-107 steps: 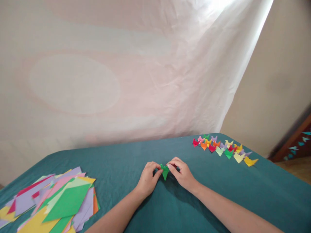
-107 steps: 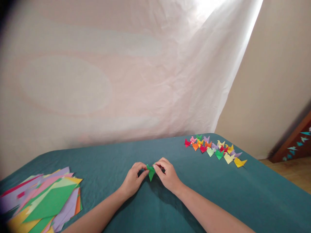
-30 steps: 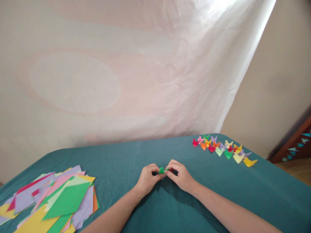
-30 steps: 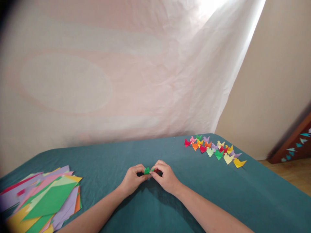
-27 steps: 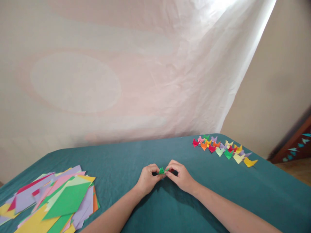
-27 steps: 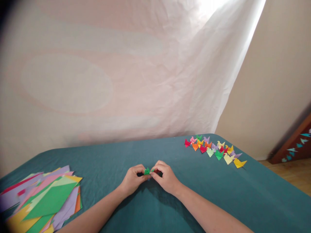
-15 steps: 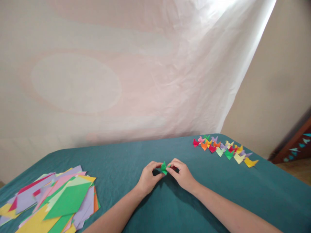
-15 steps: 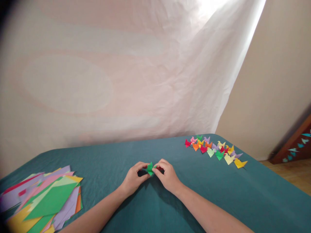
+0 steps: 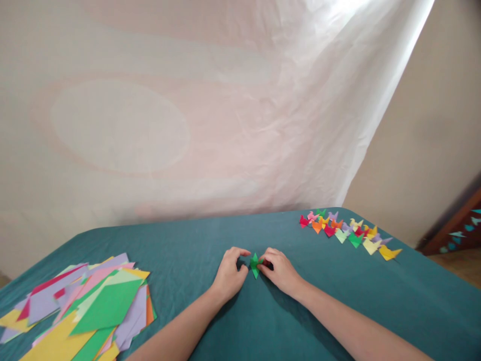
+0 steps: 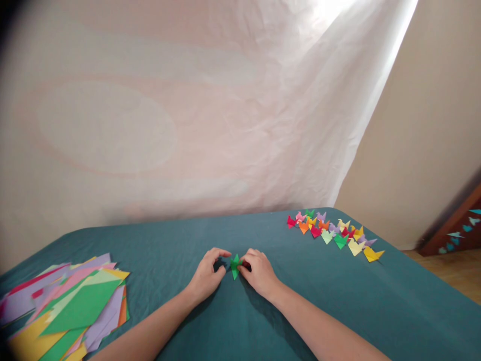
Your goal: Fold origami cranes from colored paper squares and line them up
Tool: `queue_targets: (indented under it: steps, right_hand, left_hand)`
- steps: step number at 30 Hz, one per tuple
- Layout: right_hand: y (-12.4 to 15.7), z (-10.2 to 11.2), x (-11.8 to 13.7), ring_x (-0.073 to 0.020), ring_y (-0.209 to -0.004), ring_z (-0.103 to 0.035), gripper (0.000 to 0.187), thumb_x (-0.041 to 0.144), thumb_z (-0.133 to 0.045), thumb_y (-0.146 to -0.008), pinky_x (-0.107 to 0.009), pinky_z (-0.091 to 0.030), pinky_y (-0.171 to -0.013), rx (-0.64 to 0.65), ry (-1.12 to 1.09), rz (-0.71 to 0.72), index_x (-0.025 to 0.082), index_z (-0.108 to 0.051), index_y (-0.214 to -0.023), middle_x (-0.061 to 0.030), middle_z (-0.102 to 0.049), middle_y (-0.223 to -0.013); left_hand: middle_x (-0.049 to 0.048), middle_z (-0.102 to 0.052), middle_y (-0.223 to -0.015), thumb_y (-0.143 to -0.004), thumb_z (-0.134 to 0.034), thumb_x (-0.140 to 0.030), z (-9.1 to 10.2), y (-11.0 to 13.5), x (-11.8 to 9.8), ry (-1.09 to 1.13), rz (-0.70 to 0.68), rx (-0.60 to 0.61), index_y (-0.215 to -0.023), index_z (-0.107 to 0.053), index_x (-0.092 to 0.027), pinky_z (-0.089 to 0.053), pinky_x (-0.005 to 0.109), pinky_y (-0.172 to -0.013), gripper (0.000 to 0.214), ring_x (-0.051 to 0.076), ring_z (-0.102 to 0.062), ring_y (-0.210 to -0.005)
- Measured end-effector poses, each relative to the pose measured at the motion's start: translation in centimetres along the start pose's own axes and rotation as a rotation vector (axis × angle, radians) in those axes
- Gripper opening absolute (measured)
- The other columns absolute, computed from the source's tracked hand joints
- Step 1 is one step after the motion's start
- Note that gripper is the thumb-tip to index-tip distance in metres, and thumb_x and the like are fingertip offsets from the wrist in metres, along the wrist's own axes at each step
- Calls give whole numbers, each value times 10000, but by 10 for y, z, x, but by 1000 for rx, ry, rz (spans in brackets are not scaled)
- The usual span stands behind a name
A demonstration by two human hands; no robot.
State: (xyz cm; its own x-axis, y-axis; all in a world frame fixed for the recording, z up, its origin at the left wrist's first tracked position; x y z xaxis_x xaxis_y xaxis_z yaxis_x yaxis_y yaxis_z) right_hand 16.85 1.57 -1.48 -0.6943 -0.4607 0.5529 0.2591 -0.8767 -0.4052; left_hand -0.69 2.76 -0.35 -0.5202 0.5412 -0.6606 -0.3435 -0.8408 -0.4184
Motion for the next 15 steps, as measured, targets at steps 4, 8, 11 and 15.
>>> queue_targets:
  steps: [4,8,11,15]
  right_hand:
    - [-1,1,0,-149,-710,-531,49,201,-603,-772,-261,-394,-664,19,9,-8,203,-650,-761,-11,-565,-739]
    - [-1,1,1,-147,-721,-530,45,195,-605,-766,-255,-388,-670,37,15,-35,201,-649,-769,-9,-565,-753]
    - [0,1,3,-146,-724,-527,37,195,-603,-764,-260,-385,-682,22,20,-43,196,-638,-772,-8,-566,-761]
    - [2,3,5,-150,-736,-527,63,200,-623,-736,-269,-388,-693,3,-1,-30,198,-629,-798,-5,-562,-769]
  left_hand:
    - [41,-597,-933,-657,-497,-50,-1,1,-4,-68,-31,32,-916,-606,-195,-394,345,-870,317,205,-517,-947]
    - [38,-596,-905,-717,-552,-149,-2,2,-6,-132,-52,63,-899,-615,-199,-393,350,-847,199,210,-521,-916]
    - [38,-593,-901,-729,-574,-186,-2,3,-5,-163,-62,73,-889,-614,-197,-394,344,-835,165,210,-518,-915]
    - [42,-590,-916,-731,-586,-202,-2,3,-5,-180,-61,79,-888,-615,-198,-390,342,-830,159,214,-512,-927]
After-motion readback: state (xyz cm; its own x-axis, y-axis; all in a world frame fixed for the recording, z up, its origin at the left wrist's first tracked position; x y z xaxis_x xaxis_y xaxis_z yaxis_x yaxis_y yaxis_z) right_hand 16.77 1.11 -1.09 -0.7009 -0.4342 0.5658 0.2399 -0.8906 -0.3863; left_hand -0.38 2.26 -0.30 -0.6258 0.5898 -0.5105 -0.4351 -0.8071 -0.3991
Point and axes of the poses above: each hand's wrist, its own y-axis away from the middle knuckle, its own z-axis out of the back of the hand, x = y × z, the point moved 2 cm from there along -y, towards the middle knuckle
